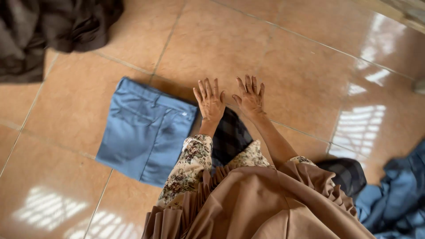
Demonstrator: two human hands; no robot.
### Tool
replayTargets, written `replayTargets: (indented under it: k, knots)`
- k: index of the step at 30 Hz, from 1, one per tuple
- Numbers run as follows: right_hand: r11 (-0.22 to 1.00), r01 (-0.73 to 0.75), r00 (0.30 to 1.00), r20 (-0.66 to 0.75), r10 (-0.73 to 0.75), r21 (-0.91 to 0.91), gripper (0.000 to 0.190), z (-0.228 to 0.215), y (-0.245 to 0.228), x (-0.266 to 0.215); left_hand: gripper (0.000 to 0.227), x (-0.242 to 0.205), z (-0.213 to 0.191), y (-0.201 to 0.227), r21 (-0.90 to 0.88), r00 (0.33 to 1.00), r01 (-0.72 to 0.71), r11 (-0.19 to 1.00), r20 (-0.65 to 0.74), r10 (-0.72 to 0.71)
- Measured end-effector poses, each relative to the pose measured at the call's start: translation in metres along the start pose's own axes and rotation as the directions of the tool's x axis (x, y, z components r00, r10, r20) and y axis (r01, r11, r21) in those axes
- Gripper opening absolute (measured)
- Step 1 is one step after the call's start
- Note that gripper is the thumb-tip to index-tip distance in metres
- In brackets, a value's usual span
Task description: A person sitting on the floor folds multiple pairs of blue trousers from a pile into a neat stack.
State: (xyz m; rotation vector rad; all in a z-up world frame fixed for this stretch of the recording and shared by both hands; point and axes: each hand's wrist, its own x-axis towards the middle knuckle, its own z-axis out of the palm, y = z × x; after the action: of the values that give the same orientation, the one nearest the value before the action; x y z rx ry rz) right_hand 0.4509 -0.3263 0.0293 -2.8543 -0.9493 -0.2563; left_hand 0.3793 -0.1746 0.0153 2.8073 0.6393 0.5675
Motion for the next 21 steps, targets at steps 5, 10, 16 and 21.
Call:
replayTargets:
  k: [5, 10, 16, 21]
  knots:
    - [0.966, -0.257, 0.962, 0.095, 0.255, 0.006, 0.076, 0.000, 0.064, -0.048, 0.058, -0.014, 0.043, 0.068, -0.006, 0.970, -0.239, 0.971, -0.035, 0.239]
    - [0.890, -0.455, 0.884, 0.135, 0.448, 0.019, 0.074, -0.033, 0.115, -0.088, 0.058, -0.020, 0.046, 0.134, -0.101, 0.926, -0.360, 0.927, 0.080, 0.368]
    - [0.687, -0.725, 0.671, 0.171, 0.722, -0.055, 0.074, -0.081, 0.186, -0.170, 0.059, -0.054, 0.044, 0.244, -0.236, 0.734, -0.517, 0.823, 0.373, 0.568]
    - [0.497, -0.867, 0.489, 0.115, 0.864, -0.045, 0.073, -0.108, 0.216, -0.258, 0.060, -0.112, 0.038, 0.320, -0.392, 0.491, -0.677, 0.623, 0.389, 0.779]
